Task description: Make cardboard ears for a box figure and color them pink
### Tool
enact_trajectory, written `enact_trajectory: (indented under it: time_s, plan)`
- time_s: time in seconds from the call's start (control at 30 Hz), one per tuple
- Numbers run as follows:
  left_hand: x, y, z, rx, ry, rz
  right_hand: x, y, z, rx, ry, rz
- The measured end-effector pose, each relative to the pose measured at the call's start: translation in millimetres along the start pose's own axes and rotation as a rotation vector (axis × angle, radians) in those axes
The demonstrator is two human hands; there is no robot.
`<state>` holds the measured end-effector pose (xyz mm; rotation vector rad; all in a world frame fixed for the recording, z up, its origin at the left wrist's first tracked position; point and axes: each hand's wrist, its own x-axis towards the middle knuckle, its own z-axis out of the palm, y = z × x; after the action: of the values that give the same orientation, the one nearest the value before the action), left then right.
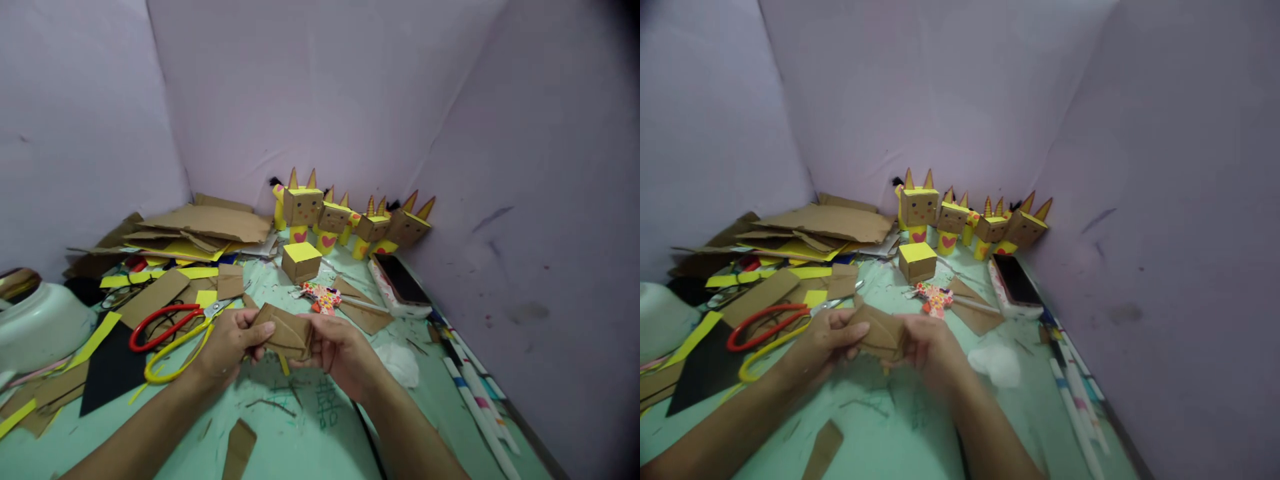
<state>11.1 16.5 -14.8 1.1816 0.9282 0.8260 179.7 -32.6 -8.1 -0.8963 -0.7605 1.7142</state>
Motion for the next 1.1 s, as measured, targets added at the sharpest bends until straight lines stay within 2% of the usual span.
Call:
enact_trajectory:
  time_s: [0.17,0.33,0.5,0.83,1.1]
  plan:
    - [0.0,0.9,-0.4,-0.021,0.047,-0.034,-0.8,1.4,-7.1,-0.119,-0.031,-0.054]
    - [-3.0,4.8,3.6,-0.03,0.092,-0.028,-3.0,-2.0,-6.4,-0.119,-0.065,-0.063]
    - [-3.2,6.1,5.5,-0.039,0.127,0.003,-5.5,-4.9,-4.5,-0.111,-0.035,-0.071]
    - [-3.5,4.9,5.4,-0.015,0.135,-0.013,-5.9,-5.5,-2.3,-0.129,-0.041,-0.065]
    - [-3.1,3.0,6.2,-0.012,0.131,0.028,-6.2,-6.3,-2.3,-0.143,-0.063,-0.07]
